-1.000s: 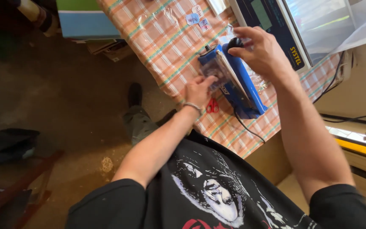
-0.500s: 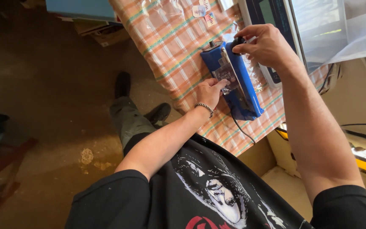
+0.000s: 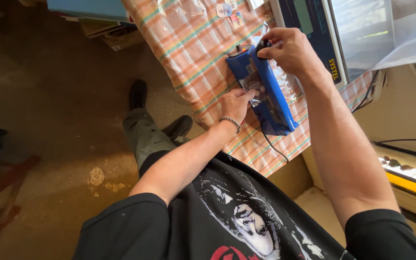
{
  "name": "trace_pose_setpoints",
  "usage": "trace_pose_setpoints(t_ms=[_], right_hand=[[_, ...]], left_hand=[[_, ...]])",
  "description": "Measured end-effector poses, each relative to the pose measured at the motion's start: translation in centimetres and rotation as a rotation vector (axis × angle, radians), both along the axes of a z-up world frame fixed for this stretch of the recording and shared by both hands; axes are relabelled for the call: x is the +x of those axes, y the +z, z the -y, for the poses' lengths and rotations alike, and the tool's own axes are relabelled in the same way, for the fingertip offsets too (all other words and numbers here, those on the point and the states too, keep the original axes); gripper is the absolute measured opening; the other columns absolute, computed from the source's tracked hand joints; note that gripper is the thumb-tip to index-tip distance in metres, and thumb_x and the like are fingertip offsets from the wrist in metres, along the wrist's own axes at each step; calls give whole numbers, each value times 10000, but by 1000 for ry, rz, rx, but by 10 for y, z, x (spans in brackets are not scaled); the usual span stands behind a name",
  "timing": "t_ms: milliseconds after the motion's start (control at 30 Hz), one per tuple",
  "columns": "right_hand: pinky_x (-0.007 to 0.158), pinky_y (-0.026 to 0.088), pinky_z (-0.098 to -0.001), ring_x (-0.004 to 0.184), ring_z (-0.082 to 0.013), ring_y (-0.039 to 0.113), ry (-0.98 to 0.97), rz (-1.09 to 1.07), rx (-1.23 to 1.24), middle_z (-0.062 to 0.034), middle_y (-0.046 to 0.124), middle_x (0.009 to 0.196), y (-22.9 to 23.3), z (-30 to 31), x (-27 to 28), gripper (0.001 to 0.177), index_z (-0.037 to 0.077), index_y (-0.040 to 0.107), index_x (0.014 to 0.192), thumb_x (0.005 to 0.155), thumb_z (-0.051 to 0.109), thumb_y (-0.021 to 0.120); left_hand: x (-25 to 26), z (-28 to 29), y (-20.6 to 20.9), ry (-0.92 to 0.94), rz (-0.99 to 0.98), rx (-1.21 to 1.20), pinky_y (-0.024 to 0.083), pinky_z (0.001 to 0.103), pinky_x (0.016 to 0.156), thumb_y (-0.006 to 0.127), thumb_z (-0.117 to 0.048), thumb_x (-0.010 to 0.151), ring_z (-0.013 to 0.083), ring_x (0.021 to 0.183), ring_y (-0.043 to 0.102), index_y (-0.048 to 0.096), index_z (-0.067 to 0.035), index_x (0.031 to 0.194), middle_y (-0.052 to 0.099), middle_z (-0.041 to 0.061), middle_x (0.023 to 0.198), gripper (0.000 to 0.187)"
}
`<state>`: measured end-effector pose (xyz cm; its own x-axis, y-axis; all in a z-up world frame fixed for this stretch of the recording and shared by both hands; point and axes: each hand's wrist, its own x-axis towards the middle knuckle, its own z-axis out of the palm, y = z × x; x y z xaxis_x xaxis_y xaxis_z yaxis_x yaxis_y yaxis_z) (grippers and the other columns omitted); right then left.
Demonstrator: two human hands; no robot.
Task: Packaging small cards into plastic bags and sealing them with a heat sealer
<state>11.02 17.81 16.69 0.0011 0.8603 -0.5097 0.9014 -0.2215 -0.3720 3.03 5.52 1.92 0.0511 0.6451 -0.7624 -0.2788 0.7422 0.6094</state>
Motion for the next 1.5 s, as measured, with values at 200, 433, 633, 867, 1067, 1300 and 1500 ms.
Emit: trace_pose_setpoints(t_ms=[200, 433, 633, 867, 1067, 1300, 1500], right_hand=[[642, 506, -382, 822, -196, 659, 13, 57, -107, -88, 658, 1072, -13, -14, 2, 238, 135, 722, 1098, 898, 232, 808], [630, 457, -370, 791, -181, 605, -7, 34, -108, -50, 639, 949, -18, -17, 4, 233, 130, 718, 1077, 881, 198, 825], [682, 479, -380, 836, -191, 629, -72, 27, -161, -56, 653, 986, -3, -17, -9, 204, 124, 712, 1091, 913, 174, 798], [651, 499, -375, 822, -186, 631, -34, 59, -175, -57, 657, 969, -18, -22, 3, 219, 133, 715, 1086, 904, 196, 820], [646, 484, -360, 793, -170, 623, -52, 47, -188, -43, 636, 939, -12, -21, -1, 209, 134, 712, 1071, 898, 192, 816], [696, 487, -338, 859, -161, 616, -100, 20, -208, -50, 658, 1043, 14, -13, -10, 221, 148, 722, 1119, 917, 195, 797], [726, 463, -377, 929, -239, 649, -169, -216, -36, -137, 689, 1134, 38, 16, -6, 350, 97, 714, 1224, 897, 218, 742]], left_hand=[[-2, 3, -18, -88, -100, 184, 451, 294, 601, 778, -406, 775, 83, 583, 565, 773, -131, 722, 663, -18, 587, 280], [-29, -28, -3, -34, -179, 232, 531, 299, 682, 777, -362, 798, 97, 693, 655, 782, -114, 800, 750, -22, 743, 248], [-41, -42, 3, -243, -171, 218, 527, 315, 676, 736, -356, 817, 129, 725, 682, 818, -120, 840, 769, -3, 767, 251], [-41, -38, 8, -226, -133, 131, 507, 293, 596, 757, -331, 842, 118, 579, 624, 797, -123, 759, 704, 21, 616, 227], [-45, -10, -5, -305, -216, 143, 493, 316, 605, 723, -318, 874, 113, 564, 610, 782, -134, 700, 678, -9, 569, 260], [-117, 37, -10, -170, -206, 195, 525, 294, 546, 737, -225, 918, 131, 557, 625, 797, -72, 907, 714, 32, 691, 165], [-224, 68, -9, 11, -302, 162, 572, 242, 513, 732, -188, 914, 127, 578, 678, 773, -25, 953, 741, 103, 713, 173]])
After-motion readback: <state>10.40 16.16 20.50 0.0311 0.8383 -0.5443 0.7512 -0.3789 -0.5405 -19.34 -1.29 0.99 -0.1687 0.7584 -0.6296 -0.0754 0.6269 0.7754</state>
